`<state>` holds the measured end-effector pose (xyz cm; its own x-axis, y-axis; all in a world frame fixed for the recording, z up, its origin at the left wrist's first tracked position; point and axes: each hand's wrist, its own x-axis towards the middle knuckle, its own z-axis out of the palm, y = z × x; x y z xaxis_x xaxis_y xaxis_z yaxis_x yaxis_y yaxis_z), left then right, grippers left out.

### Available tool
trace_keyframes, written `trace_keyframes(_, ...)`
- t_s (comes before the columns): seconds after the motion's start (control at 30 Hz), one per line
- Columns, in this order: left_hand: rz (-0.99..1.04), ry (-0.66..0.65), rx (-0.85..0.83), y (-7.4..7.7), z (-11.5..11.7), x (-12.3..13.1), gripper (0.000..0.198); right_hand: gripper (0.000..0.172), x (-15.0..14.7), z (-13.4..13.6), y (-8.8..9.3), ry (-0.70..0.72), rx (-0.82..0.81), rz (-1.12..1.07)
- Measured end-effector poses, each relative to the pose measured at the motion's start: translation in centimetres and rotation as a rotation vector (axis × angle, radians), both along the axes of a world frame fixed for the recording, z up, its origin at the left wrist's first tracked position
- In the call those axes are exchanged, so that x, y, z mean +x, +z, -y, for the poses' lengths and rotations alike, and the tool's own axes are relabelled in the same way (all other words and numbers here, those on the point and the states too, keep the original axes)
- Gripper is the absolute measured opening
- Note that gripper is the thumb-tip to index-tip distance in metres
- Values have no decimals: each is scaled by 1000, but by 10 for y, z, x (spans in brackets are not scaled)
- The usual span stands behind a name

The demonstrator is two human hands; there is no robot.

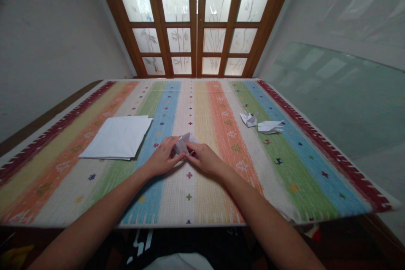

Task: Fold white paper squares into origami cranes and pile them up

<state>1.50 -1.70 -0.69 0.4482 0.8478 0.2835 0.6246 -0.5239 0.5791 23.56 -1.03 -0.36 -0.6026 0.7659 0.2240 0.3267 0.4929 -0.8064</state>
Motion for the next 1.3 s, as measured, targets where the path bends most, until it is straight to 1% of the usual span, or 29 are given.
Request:
trace_keyframes(0.1, 5, -4, -8, 2, 1, 1, 57, 12, -1, 0, 0, 18, 62, 41)
trace_keyframes(0.23, 5, -7, -17, 2, 1, 1, 56, 4, -2, 4, 3, 25, 117, 13)
trace_keyframes(0.3, -3, -7, -15, 2, 1, 1, 58, 6, -2, 5, 5, 25, 123, 3)
trace_keyframes(0.37, -12, -6, -12, 2, 2, 1, 59, 6, -1, 5, 6, 42, 118, 16)
trace_keyframes(0.5, -33, 0, -18, 3, 3, 1, 56, 15, 0, 4, 3, 50, 92, 60)
trace_keyframes(0.6, -43, -3, -19, 3, 3, 2, 54, 4, 0, 2, 1, 28, 77, 58)
trace_keyframes(0.63, -42, -6, -16, 4, 4, 2, 54, 3, 0, 1, 0, 26, 75, 53)
trace_keyframes(0.8, -28, -2, -7, 3, 4, 2, 58, 9, 1, -1, -3, 13, 90, 55)
trace_keyframes(0.9, -29, 5, -10, 2, 3, 3, 56, 14, 0, -2, -3, 5, 100, 34)
trace_keyframes(1.07, -43, 0, -8, 0, 2, 3, 57, 12, -2, -2, -2, -6, 32, -32)
trace_keyframes(1.3, -69, -26, -9, 2, 5, 3, 65, 14, 1, -3, -2, 6, -7, -48)
